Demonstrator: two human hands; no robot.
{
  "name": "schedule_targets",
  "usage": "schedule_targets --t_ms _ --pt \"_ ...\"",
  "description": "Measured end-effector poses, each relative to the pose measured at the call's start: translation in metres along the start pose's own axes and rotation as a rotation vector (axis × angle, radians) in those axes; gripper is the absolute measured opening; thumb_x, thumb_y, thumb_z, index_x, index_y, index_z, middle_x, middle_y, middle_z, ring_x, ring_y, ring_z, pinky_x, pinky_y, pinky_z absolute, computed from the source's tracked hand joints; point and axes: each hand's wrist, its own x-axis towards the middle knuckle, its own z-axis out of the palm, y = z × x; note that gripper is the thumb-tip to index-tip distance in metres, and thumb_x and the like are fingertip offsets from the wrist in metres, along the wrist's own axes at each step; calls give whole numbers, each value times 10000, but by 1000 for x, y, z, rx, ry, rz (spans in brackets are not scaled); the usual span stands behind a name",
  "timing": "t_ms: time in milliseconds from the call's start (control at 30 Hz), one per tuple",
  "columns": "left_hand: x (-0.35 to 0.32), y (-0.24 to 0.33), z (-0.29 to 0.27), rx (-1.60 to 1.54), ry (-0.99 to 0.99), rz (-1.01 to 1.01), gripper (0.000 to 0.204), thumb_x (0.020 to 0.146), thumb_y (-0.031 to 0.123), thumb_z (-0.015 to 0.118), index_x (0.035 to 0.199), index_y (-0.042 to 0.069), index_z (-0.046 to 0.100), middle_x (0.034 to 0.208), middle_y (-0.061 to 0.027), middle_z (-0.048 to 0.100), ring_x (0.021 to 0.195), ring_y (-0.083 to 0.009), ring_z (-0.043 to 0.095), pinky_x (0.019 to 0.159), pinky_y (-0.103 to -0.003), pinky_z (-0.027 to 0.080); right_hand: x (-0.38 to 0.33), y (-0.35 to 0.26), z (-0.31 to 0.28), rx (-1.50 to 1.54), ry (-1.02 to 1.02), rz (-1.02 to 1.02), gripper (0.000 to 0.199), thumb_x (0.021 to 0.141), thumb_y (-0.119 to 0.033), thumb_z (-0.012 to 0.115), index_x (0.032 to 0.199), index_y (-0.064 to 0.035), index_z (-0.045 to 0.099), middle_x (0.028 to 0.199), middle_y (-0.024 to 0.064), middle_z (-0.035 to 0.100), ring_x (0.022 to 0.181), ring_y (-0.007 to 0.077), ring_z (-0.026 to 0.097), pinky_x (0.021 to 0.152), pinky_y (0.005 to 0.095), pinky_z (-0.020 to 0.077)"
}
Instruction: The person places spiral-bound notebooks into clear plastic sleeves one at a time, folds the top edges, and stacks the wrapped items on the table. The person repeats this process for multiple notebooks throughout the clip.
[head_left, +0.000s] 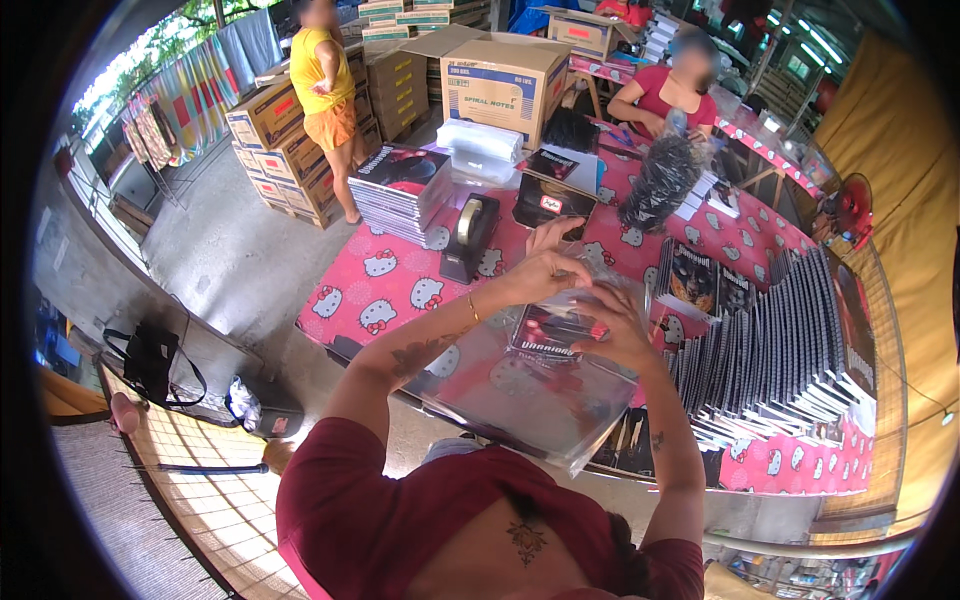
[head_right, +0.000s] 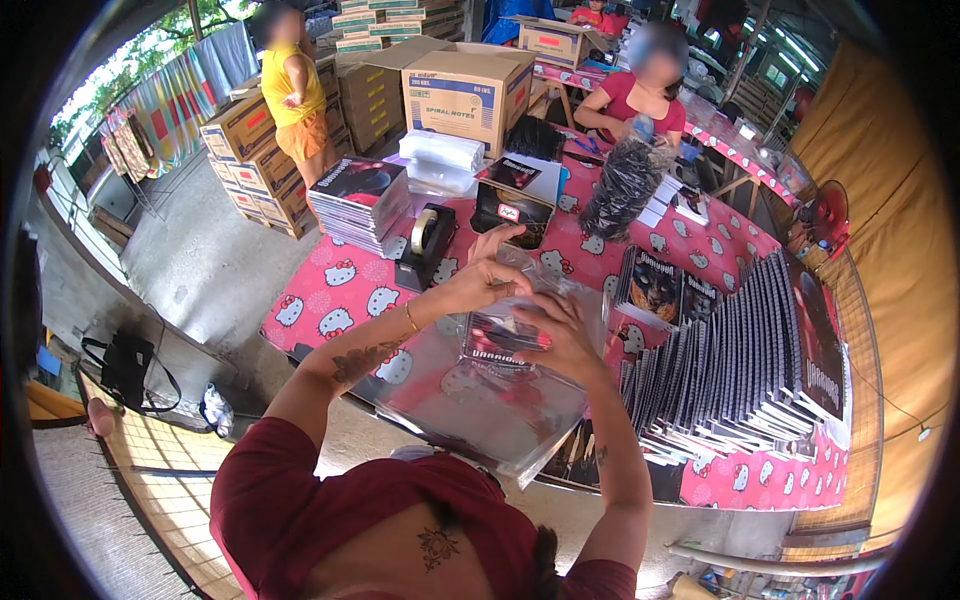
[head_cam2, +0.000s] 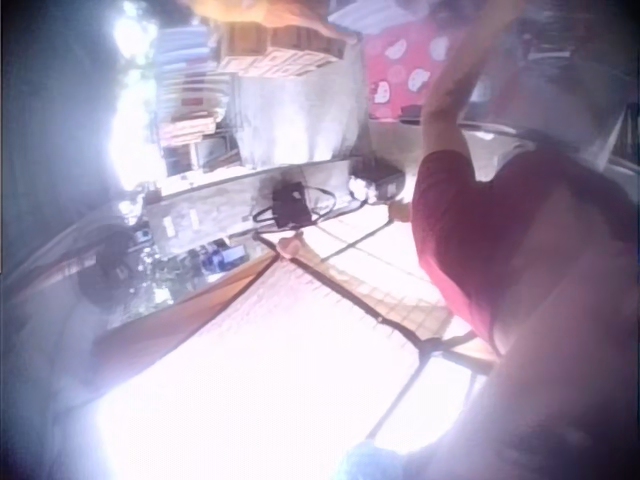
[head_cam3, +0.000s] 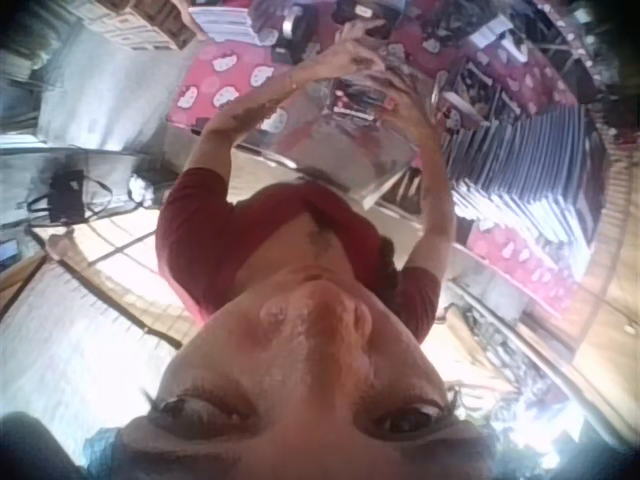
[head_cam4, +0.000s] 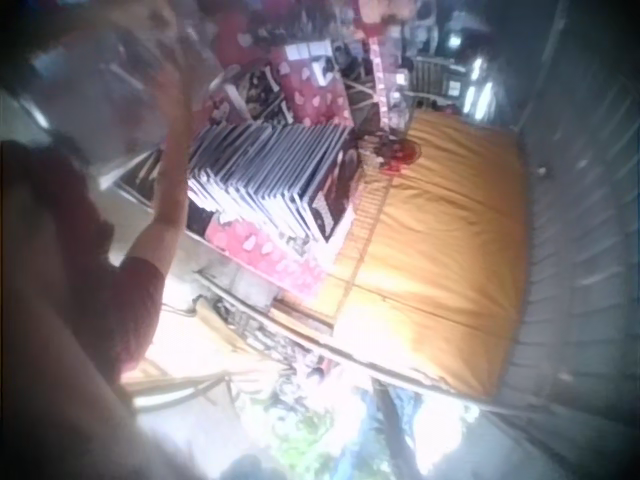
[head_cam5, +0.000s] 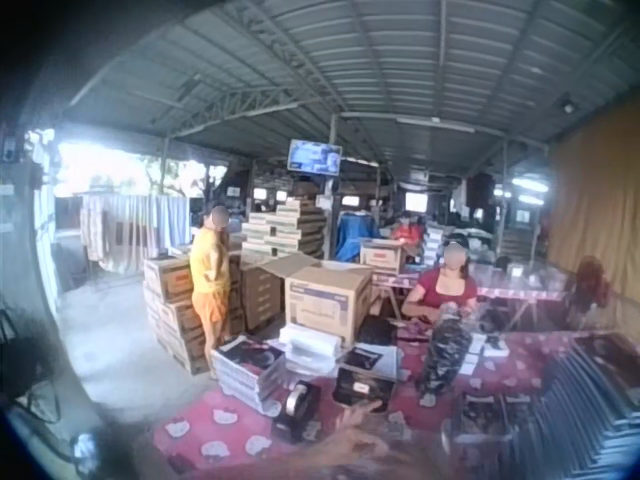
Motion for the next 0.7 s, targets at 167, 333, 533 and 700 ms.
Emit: schedule_targets --t_ms 167,333,533,700 --pt "0 -11 8 65 -97 15 111 784 274 780 891 299 762 1549 -101 248 1449 -377 131 1121 -580 131 -1 15 6 -43 -57 -38 781 681 -388 814 1385 -197 534 1418 78 476 1361 289 376 1155 550 198" --pt "0 4 -7 -33 -16 -85 97 807 259 768 899 291 766 1571 -61 239 1460 -346 138 1133 -570 131 -20 26 13 515 450 122 699 704 -382 802 1332 -184 568 1389 74 499 1352 276 390 1156 536 207" --pt "4 5 -6 -7 -123 -26 97 804 227 767 886 279 761 1574 -83 226 1459 -365 133 1134 -572 126 -10 13 6 9 -12 -45 613 724 -387 784 1281 -191 616 1382 90 501 1351 269 397 1163 548 182" --pt "1 -14 10 174 -238 95 219 782 214 778 967 318 723 1575 -138 194 1461 -414 97 1118 -620 137 -6 13 5 4 -70 -22 581 757 -368 758 1302 -220 620 1512 104 375 1411 266 334 1169 562 153"
